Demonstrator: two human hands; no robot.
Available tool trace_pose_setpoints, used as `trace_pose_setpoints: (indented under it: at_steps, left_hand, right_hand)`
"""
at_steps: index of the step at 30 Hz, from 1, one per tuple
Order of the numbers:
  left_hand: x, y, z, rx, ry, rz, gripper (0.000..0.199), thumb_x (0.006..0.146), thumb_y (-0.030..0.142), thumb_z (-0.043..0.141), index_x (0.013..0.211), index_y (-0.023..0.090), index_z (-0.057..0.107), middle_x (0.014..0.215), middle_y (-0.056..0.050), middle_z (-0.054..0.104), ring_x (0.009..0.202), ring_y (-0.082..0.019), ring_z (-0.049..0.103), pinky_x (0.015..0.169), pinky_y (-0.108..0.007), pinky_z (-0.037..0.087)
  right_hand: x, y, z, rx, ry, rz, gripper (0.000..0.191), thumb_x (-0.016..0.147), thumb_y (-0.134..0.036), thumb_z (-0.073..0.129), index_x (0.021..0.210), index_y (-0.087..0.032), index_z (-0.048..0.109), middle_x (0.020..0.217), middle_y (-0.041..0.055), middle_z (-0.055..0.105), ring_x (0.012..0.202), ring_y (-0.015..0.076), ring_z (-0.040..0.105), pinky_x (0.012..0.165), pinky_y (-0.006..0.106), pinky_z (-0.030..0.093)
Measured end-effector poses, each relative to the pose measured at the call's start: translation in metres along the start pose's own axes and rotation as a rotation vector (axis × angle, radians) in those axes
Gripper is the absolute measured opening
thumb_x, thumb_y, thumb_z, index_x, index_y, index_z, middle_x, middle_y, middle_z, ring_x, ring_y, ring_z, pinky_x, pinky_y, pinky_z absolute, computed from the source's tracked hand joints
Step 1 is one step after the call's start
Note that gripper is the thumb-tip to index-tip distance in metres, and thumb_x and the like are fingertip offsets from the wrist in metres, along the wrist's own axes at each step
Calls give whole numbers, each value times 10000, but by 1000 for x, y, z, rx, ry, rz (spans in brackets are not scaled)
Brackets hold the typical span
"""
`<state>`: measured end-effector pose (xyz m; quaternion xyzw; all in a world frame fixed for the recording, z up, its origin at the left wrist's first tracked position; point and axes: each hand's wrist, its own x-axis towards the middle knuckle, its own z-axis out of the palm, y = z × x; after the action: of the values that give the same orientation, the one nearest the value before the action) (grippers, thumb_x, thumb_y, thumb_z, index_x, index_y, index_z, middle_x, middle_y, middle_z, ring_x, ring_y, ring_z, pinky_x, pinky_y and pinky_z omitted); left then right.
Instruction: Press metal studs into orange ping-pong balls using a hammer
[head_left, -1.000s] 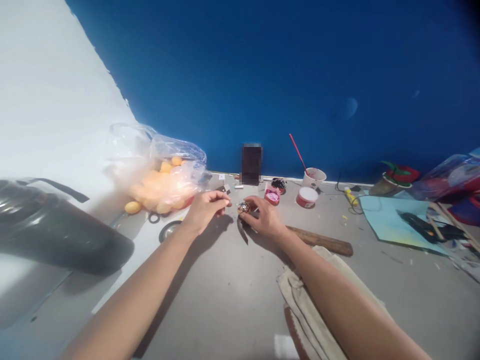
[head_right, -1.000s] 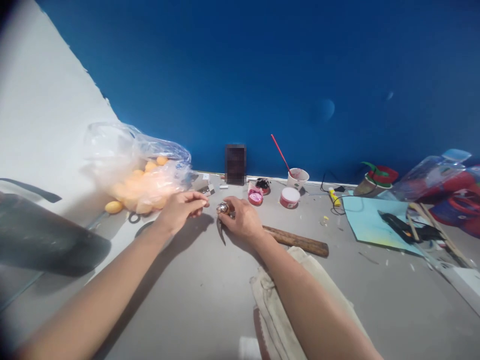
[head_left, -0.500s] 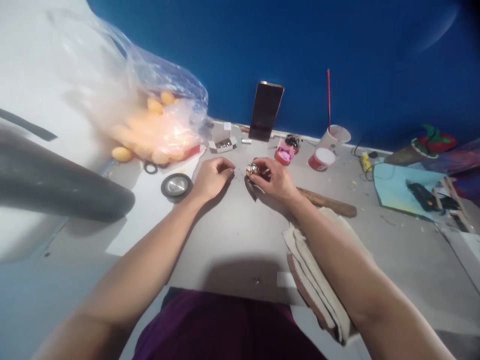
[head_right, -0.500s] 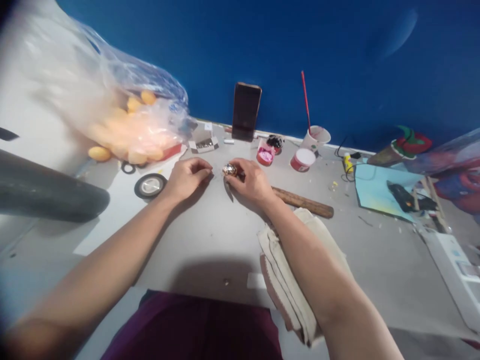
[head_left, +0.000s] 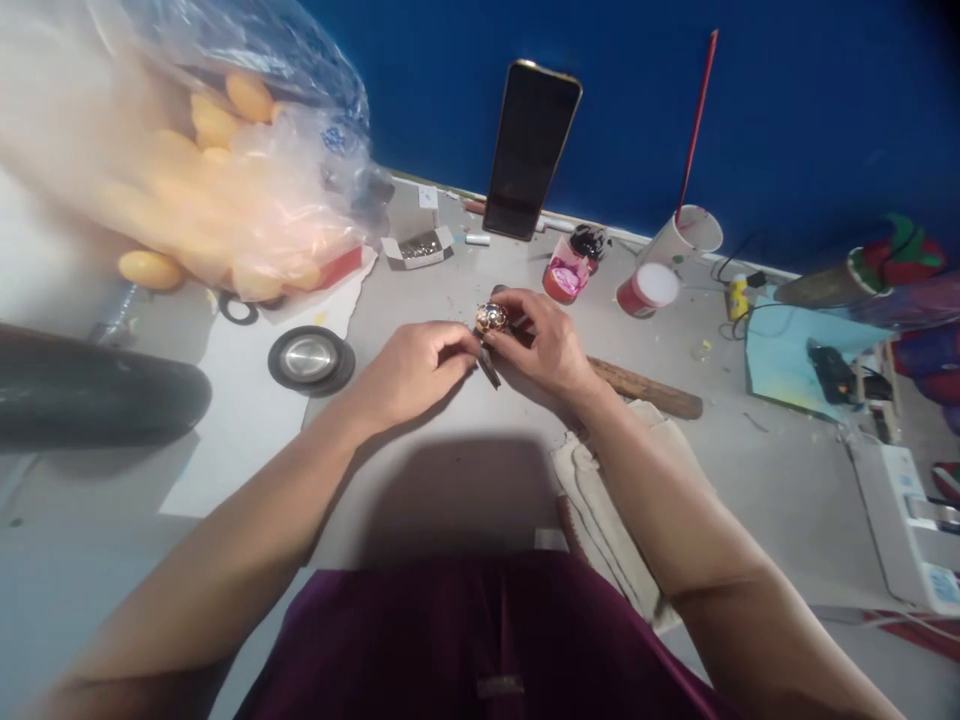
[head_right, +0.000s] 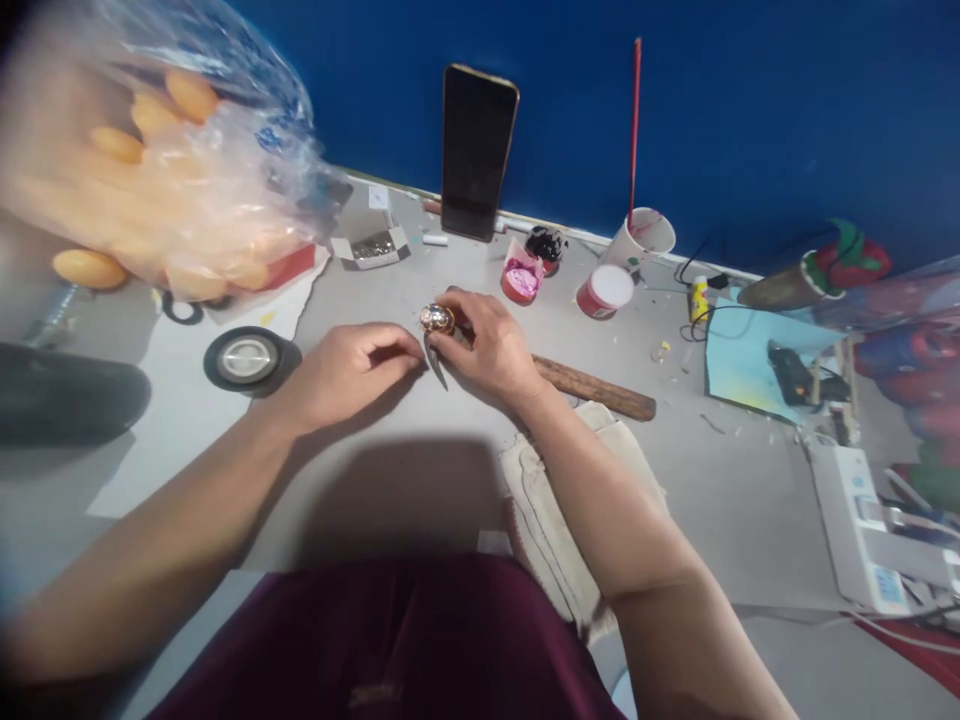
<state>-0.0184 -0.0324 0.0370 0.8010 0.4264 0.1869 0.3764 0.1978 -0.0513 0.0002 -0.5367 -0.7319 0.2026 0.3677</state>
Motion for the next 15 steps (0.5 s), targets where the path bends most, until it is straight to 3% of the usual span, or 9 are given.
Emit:
trace_pose_setpoints:
  at_steps: [3, 5, 8, 10, 15]
  left_hand:
    - [-22, 16, -1, 23, -365, 146, 182, 911, 200, 589, 812, 229, 739, 859, 3, 748, 800, -171, 678, 788, -264, 478]
    - [-44, 21, 5, 12, -493, 246, 179, 910, 141, 598, 823, 229, 726, 859, 3, 735, 789, -156, 670, 763, -256, 469]
    - [-79, 18, 21, 42, -526, 366, 207, 889, 44, 609, 823, 219, 697, 824, 4, 706, 742, -139, 634, 710, -250, 442]
    - [-96, 15, 32, 126, -488, 413, 206, 886, 38, 633, 779, 212, 665, 776, 5, 667, 723, -148, 602, 711, -268, 430]
    - [-114, 14, 48, 246, -483, 487, 152, 947, 218, 692, 803, 205, 645, 833, -12, 654, 841, -187, 602, 820, -321, 429]
  right_hand:
    - [-1, 0, 0, 5, 1, 5, 302, 915, -338, 664, 1192, -220, 642, 1117, 75, 714, 1012, 250, 654, 963, 438, 538]
    - [-1, 0, 0, 9, 6, 6, 295, 915, -339, 665, 1182, -218, 642, 1115, 74, 713, 1014, 249, 653, 977, 444, 536]
    - [-1, 2, 1, 18, 12, -2, 276, 918, -339, 663, 1164, -216, 646, 1111, 72, 715, 1022, 245, 651, 989, 448, 535]
    - [0, 4, 2, 21, 17, -19, 278, 927, -352, 656, 1169, -215, 645, 1100, 70, 713, 1023, 245, 650, 984, 452, 539]
    - [1, 10, 6, 13, 48, -57, 283, 921, -351, 666, 1166, -209, 642, 1062, 66, 712, 977, 236, 655, 951, 447, 555]
